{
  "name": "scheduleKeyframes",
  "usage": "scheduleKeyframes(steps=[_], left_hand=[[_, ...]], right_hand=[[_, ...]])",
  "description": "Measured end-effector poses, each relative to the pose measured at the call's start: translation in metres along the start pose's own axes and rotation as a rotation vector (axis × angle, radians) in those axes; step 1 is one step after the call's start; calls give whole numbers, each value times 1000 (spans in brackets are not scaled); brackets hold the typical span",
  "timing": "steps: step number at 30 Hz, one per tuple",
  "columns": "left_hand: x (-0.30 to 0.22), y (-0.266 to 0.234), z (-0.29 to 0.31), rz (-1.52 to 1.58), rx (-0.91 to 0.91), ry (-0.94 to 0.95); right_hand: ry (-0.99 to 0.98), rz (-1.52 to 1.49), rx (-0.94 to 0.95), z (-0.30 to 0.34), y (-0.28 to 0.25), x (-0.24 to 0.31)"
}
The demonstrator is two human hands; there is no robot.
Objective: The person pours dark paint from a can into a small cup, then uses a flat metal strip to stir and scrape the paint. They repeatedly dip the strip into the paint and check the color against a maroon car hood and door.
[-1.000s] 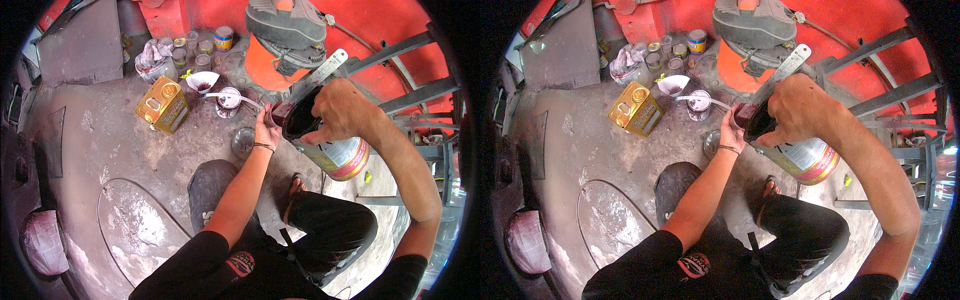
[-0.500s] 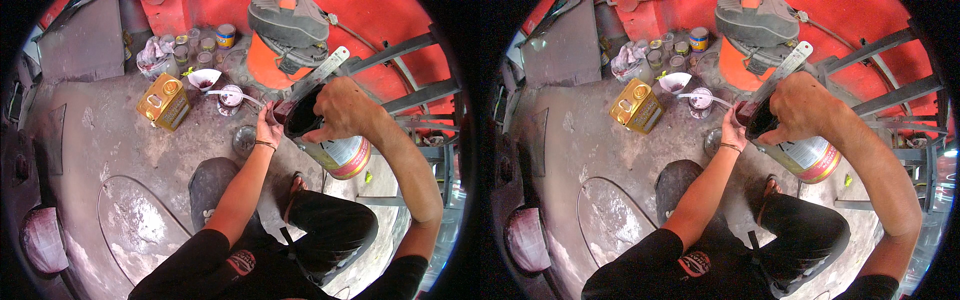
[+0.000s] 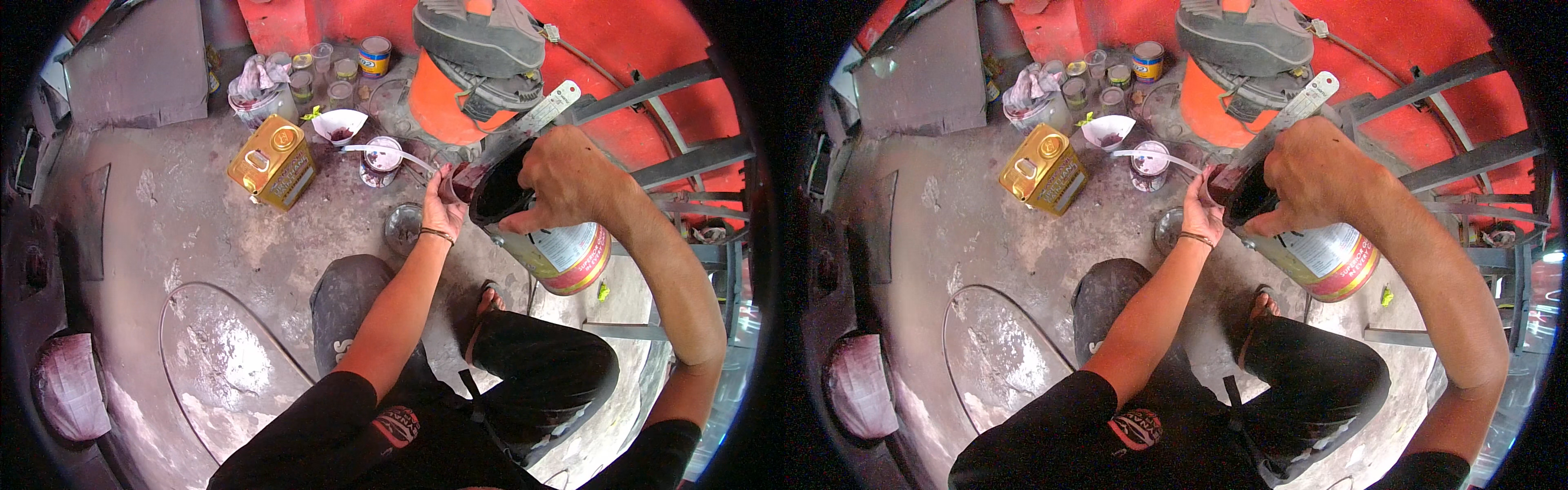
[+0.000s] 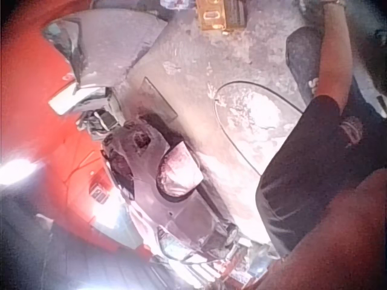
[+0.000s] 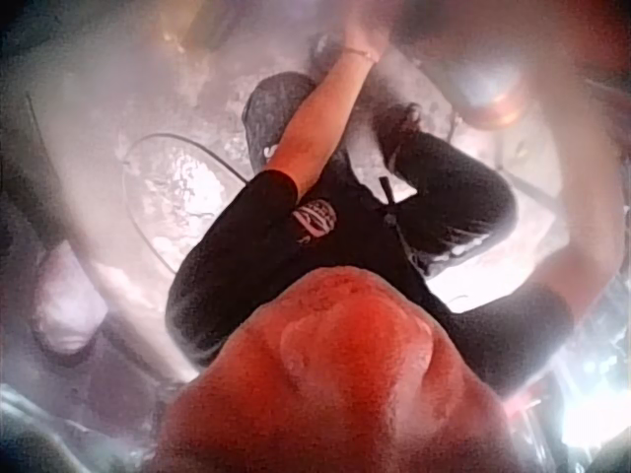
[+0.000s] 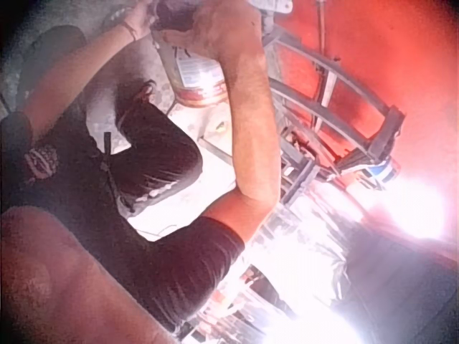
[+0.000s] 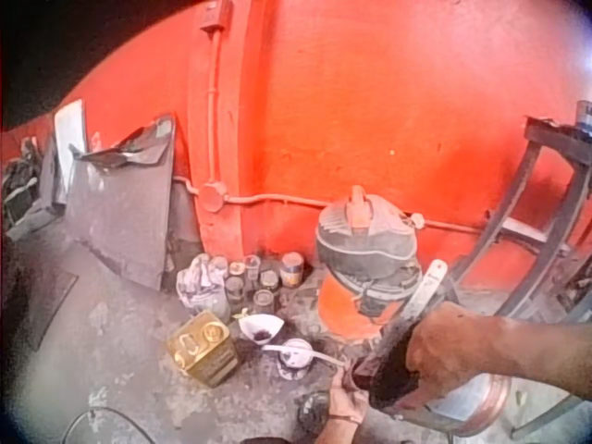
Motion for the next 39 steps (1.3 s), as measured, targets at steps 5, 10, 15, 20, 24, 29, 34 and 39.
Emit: scheduleKeyframes(steps=[5, 10, 15, 20, 24, 29, 34, 39], left_hand=[[-1, 7, 6, 29, 0, -5], [-2, 6, 5, 50, 10, -7], [-6, 6, 4, 65, 12, 7], [-6, 11, 7, 46, -19, 26], [-6, 7, 7, 36, -38, 13], [2, 5, 5, -30, -54, -16], [13, 10, 6, -4, 16, -75], [17, 13, 6, 4, -1, -84]], right_hand=[[14, 13, 21, -1, 0, -1], [12, 0, 13, -2, -1, 0], [12, -25, -34, -2, -3, 0], [10, -80, -117, 7, 8, -9], [17, -90, -124, 9, 10, -9], [4, -112, -180, 18, 7, -10], [7, -140, -181, 25, 15, -14], [9, -120, -197, 28, 16, -15]])
Point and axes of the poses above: each hand's wrist, its own z-axis away from the middle knuckle, its own y-axis out of the palm, x = y × z, the point moved 7 cm from there along -z, towards the middle knuckle, and after that the axes turned 3 degrees about -x, right-handed, at the moved point
